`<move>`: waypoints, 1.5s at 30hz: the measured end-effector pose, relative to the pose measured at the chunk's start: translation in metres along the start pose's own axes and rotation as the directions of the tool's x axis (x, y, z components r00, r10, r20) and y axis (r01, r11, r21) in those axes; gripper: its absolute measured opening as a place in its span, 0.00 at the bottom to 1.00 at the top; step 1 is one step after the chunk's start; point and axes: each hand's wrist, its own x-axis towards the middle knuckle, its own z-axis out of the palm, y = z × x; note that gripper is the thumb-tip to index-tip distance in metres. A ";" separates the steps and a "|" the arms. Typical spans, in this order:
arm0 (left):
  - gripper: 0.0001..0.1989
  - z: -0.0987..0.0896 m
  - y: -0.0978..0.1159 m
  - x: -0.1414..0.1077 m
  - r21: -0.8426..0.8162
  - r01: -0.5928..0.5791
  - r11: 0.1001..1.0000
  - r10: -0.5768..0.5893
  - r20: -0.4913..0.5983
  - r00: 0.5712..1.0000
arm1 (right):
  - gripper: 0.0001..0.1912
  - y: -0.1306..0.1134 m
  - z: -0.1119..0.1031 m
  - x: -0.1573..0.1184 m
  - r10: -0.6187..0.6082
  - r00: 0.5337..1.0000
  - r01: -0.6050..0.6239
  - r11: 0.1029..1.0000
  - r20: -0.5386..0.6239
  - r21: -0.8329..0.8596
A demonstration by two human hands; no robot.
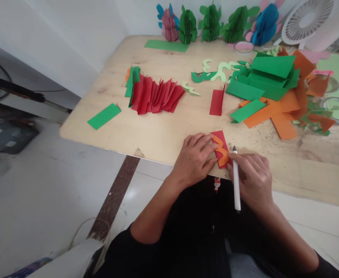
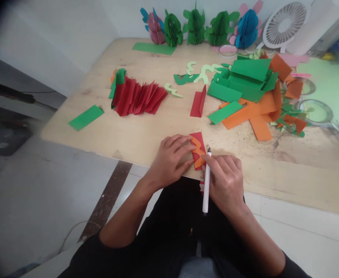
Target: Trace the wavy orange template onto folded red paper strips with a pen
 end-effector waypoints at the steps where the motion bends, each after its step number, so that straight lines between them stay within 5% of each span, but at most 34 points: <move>1: 0.17 0.000 0.000 0.000 0.000 -0.001 1.000 0.001 0.001 1.000 | 0.12 0.000 0.000 0.000 0.000 1.000 0.000 1.000 0.000 -0.001; 45: 0.17 0.001 0.000 0.000 0.001 -0.001 1.000 0.001 -0.014 1.000 | 0.10 -0.005 -0.002 0.001 -0.022 1.000 0.022 1.000 0.002 0.016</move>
